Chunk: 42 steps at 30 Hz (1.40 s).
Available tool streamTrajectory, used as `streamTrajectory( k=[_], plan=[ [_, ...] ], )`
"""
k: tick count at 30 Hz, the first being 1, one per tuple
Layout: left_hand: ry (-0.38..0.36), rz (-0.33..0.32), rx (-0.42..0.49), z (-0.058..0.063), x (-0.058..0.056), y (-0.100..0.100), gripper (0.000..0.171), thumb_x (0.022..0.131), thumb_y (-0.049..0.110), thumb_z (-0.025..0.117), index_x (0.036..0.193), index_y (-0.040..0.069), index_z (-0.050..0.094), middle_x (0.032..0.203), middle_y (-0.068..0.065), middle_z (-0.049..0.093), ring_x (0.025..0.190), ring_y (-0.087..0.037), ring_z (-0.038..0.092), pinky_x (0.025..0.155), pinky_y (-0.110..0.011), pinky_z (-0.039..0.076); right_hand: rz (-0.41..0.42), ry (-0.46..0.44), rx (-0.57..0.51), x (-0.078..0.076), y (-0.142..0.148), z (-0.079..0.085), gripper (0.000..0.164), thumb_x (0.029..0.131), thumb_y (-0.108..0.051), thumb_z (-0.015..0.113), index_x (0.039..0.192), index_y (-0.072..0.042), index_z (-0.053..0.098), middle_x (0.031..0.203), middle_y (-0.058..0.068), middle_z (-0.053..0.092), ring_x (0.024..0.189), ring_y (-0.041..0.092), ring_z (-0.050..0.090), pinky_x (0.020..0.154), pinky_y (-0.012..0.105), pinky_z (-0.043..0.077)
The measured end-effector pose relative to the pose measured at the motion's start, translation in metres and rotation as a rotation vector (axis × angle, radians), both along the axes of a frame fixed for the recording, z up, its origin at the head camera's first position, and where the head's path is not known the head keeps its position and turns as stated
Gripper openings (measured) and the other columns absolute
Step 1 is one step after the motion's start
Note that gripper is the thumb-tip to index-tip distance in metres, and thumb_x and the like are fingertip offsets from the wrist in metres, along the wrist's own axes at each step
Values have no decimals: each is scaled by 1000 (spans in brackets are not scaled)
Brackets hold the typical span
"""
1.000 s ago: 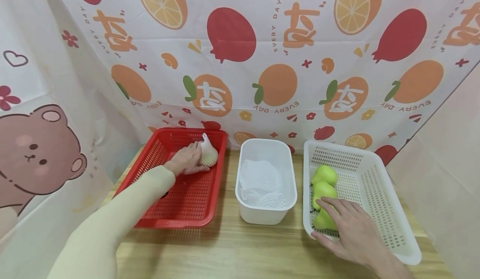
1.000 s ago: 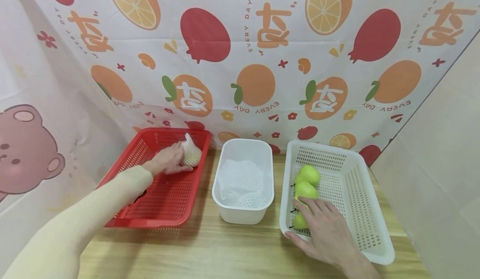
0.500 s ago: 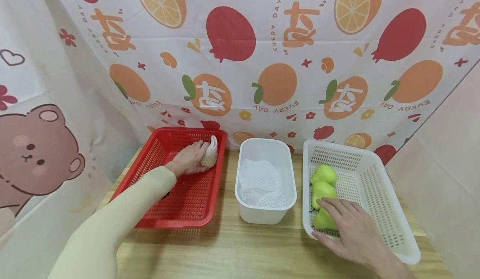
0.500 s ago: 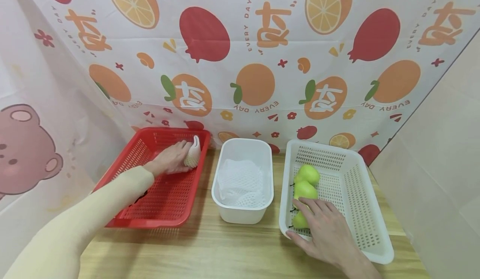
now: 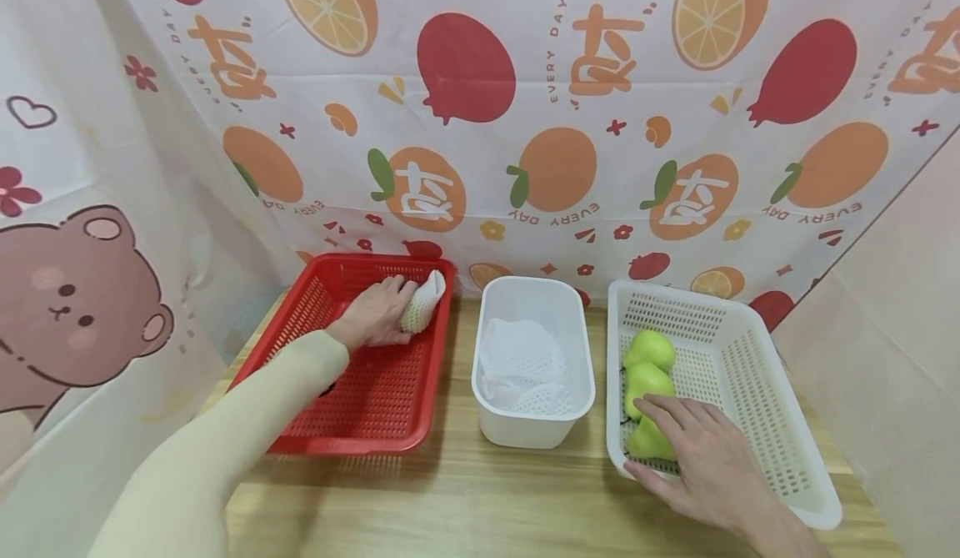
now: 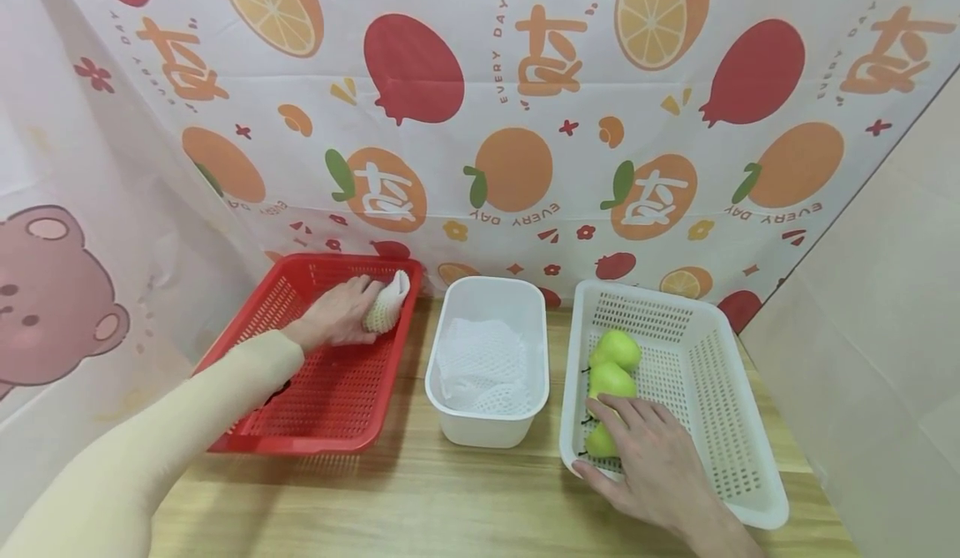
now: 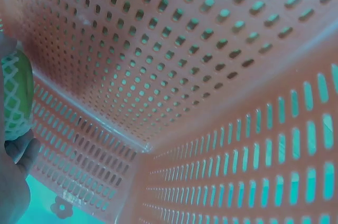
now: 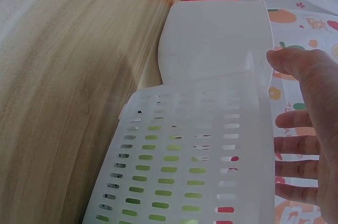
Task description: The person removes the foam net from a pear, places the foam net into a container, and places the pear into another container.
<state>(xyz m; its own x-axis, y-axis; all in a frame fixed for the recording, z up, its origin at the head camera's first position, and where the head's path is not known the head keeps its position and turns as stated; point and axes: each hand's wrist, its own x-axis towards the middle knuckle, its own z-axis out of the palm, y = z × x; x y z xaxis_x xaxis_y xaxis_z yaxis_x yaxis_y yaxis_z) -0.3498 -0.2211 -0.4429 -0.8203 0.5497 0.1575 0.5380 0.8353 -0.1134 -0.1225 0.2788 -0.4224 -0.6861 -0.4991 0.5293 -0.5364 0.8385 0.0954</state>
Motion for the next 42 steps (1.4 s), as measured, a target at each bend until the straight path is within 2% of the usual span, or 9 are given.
streamTrajectory(
  k=[7,14,18,28,42],
  plan=[
    [0,19,-32,12,7,-2,87,71,45,95,130,3,45,114,-19,57,101,-33,58,90,-50,58,-3,-5,6,0,-1,3,71,87,-74,66,129,-17,71,126,1,74,110,25,71,91,44,56],
    [32,18,-15,25,20,-1,87,68,43,96,129,4,49,112,-18,58,101,-34,58,90,-50,58,8,4,-4,0,-2,4,71,87,-73,66,128,-16,72,125,2,74,109,26,71,90,45,56],
    [25,29,-21,32,28,1,86,69,44,95,130,5,49,112,-17,58,101,-32,57,90,-49,58,-3,-9,4,1,-3,5,71,86,-73,67,129,-16,72,126,2,74,110,26,71,91,46,57],
    [75,35,12,52,53,13,88,68,46,94,133,5,50,112,-17,60,101,-31,58,88,-46,60,8,-3,-1,1,-5,7,72,86,-73,68,128,-16,72,126,3,74,109,26,71,92,46,57],
    [155,-23,54,75,92,28,87,64,46,94,130,5,55,108,-15,61,98,-29,59,83,-43,60,22,9,-14,5,-11,12,72,87,-74,66,129,-16,72,127,3,74,109,26,71,92,46,57]
  ],
)
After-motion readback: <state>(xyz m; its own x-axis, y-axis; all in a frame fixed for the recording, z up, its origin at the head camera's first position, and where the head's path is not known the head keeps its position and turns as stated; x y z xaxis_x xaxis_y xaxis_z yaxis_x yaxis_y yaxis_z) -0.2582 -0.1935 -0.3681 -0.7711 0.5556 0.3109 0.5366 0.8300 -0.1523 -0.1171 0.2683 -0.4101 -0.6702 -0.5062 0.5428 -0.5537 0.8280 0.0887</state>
